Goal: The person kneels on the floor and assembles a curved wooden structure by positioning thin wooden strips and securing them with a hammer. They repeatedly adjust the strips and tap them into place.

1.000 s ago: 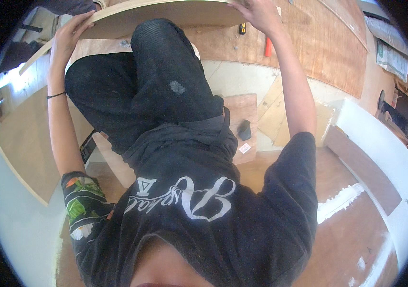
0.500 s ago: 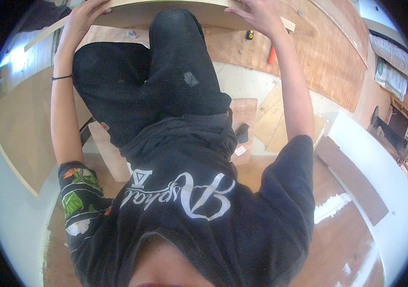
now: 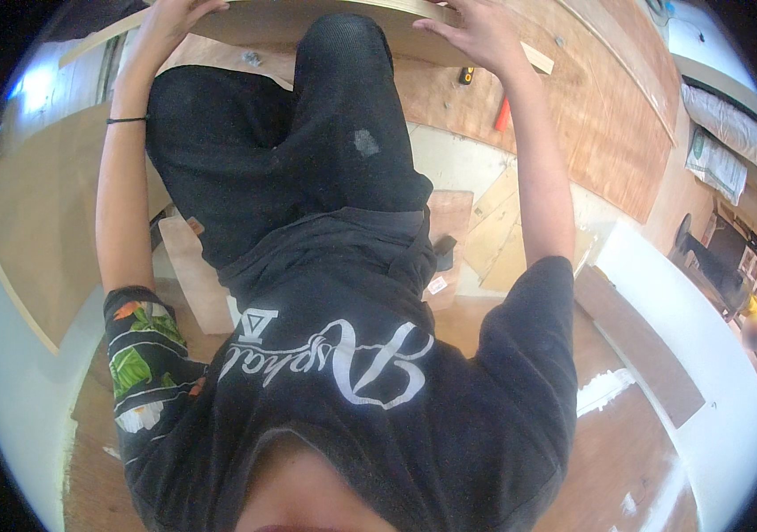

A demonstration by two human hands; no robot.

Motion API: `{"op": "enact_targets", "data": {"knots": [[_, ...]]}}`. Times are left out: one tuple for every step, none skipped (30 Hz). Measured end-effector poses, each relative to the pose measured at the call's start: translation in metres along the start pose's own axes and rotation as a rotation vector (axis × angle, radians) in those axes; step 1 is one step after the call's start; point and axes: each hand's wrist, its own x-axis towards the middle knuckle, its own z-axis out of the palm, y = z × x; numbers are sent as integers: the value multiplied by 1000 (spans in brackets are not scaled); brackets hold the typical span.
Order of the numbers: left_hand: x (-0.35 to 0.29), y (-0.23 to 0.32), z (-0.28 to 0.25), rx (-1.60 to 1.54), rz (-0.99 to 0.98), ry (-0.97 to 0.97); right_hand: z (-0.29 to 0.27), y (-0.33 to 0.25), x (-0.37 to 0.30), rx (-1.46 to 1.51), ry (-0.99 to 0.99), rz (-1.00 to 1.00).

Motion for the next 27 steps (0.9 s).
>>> {"op": "enact_targets", "data": {"knots": [[0, -1, 1, 30, 7, -4, 1, -2, 3, 14, -13, 9], [0, -2, 1, 59, 14, -10, 2, -4, 6, 13, -46, 31], [-1, -3, 2, 88, 21, -15, 2, -5, 10, 11, -79, 53], [-3, -4, 2, 89, 18, -12, 3, -5, 13, 8, -112, 75], [-3, -5, 1, 89, 16, -8, 3, -6, 15, -15, -106, 55], [-4, -5, 1, 90, 16, -2, 2, -6, 16, -41, -100, 35], [-4, -5, 1, 100, 11, -2, 2, -6, 18, -67, -93, 16], [-3, -5, 0, 110, 5, -3, 1, -7, 19, -79, -102, 25], [-3, -5, 0, 121, -1, -5, 0, -7, 19, -89, -112, 34], [-3, -5, -1, 114, 7, -6, 0, -9, 20, -98, -121, 43], [-1, -3, -1, 108, 16, -7, -3, -10, 18, -81, -120, 42], [0, -3, -1, 100, 25, -9, -3, -11, 19, -64, -119, 43], [1, -1, -2, 101, 18, -16, -4, -13, 18, -48, -119, 45], [1, 0, -2, 104, 10, -23, -4, -14, 18, -60, -107, 15], [2, 0, -2, 105, 2, -30, -3, -16, 19, -72, -96, -14], [2, 1, -2, 101, 3, -32, -2, -17, 19, -84, -85, -44], [2, 2, -2, 99, 3, -32, 0, -18, 21, -60, -109, -1], [2, 1, -3, 96, 0, -34, 3, -20, 24, -35, -135, 42], [1, 2, -2, 82, -13, -43, 5, -21, 25, -9, -162, 84], [1, 2, -2, 68, -27, -52, 5, -22, 27, -24, -171, 73], [-1, 2, -2, 54, -39, -61, 6, -24, 27, -40, -178, 62], [-1, 1, -1, 55, -31, -56, 6, -26, 29, -57, -185, 54], [-2, 1, -1, 56, -22, -49, 6, -29, 30, -26, -167, 13], [-3, 0, 0, 58, -12, -40, 6, -32, 31, 4, -149, -27], [-3, -1, 1, 63, -1, -28, 7, -35, 33, 34, -130, -67], [-3, -1, 2, 71, 10, -15, 9, -39, 37, 83, -128, -56], [-3, -2, 2, 78, 20, -3, 12, -43, 42, 134, -128, -45]]}}
